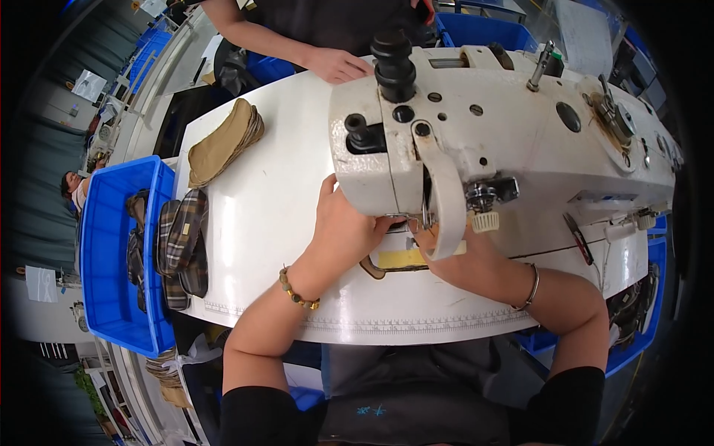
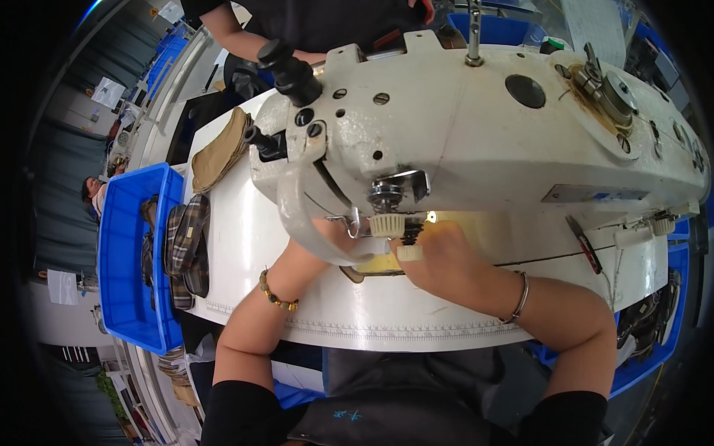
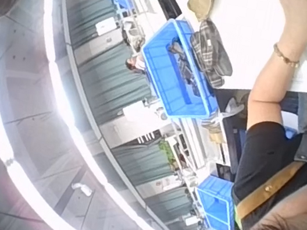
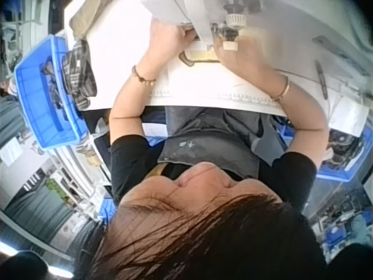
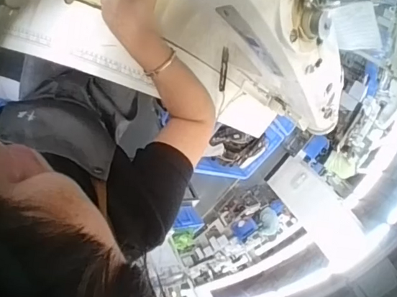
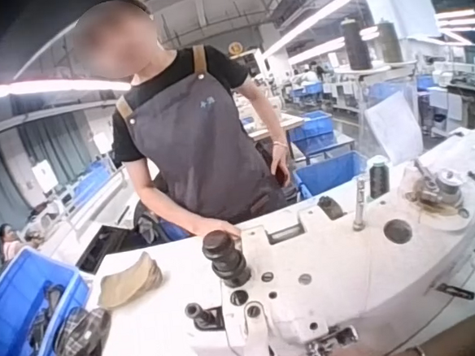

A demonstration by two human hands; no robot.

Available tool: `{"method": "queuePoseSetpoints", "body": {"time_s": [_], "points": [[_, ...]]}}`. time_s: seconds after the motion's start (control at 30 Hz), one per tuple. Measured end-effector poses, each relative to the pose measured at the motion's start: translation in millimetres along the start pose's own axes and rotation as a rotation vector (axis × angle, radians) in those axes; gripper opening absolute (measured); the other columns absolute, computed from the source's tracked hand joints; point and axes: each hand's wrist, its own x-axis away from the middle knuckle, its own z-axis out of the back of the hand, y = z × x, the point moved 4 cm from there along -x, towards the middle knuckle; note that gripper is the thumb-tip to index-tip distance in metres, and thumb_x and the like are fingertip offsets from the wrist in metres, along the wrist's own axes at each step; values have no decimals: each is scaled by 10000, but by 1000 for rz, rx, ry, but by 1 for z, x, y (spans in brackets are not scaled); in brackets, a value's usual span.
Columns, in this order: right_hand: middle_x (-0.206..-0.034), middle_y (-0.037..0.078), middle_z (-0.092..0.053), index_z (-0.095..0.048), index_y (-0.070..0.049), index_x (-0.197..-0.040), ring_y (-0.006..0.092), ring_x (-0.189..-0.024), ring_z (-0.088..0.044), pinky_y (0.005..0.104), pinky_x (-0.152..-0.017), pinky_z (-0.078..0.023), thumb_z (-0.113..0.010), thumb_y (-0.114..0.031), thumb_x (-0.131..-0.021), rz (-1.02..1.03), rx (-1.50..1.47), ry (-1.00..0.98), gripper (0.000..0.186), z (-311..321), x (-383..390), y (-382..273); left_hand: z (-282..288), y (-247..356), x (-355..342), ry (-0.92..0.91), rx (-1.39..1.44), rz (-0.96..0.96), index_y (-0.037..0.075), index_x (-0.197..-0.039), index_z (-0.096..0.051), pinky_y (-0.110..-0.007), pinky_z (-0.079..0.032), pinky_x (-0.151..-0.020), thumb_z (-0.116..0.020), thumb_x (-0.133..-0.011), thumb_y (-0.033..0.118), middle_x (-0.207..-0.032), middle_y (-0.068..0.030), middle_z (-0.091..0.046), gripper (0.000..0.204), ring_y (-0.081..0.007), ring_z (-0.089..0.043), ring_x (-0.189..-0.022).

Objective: Sewing leather or fabric components of a shoe together using an industrial sewing machine.

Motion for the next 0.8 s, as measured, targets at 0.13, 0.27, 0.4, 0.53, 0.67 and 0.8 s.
{"method": "queuePoseSetpoints", "body": {"time_s": [0.13, 0.27, 0.4, 0.53, 0.67, 0.8], "points": [[-513, 70, -498, -677, -56, -942, 266, -408, -516, 405, -388, -379, -642, -87, -806, -96, -174, 82, 144, 14, -11, 3, 0, 2, 0, 13, -13, 2, 183, -1008, -729, -461, -395, -926, -832, -703, 171, -842, 9, -711, 322, -227, -641, -874], [-509, 75, -501, -674, -49, -911, 270, -395, -507, 411, -378, -380, -641, -89, -817, -212, -317, 169, 108, 22, -16, 6, 1, 4, -1, 50, -28, -5, 185, -1003, -730, -467, -369, -935, -833, -701, 164, -834, 15, -710, 320, -233, -636, -873], [-506, 74, -497, -674, -48, -882, 272, -398, -511, 414, -379, -384, -637, -91, -832, -207, -329, 78, 75, 19, -15, 7, 3, 9, -2, 53, -58, -15, 186, -1008, -732, -468, -364, -932, -834, -694, 164, -842, 12, -709, 331, -236, -631, -892], [-501, 73, -495, -677, -54, -830, 278, -397, -513, 414, -383, -391, -641, -111, -850, -83, -113, 53, 70, 18, -12, 2, 4, 10, -1, 81, -49, -36, 186, -1020, -735, -456, -361, -932, -834, -681, 161, -863, -3, -706, 354, -242, -626, -914], [-496, 80, -498, -663, -55, -768, 287, -397, -518, 415, -390, -404, -636, -124, -865, -79, -122, 77, 122, -11, 2, 5, -2, 7, 1, 52, -69, -58, 177, -1021, -736, -441, -368, -927, -830, -674, 148, -867, -17, -703, 360, -251, -625, -926], [-514, 91, -522, -686, -48, -819, 282, -429, -551, 409, -410, -430, -632, -124, -859, -169, -153, -2, 102, 7, -11, 1, 12, 16, -4, 70, -115, -44, 164, -1015, -735, -435, -390, -910, -830, -656, 141, -866, -25, -701, 372, -261, -623, -947]]}}
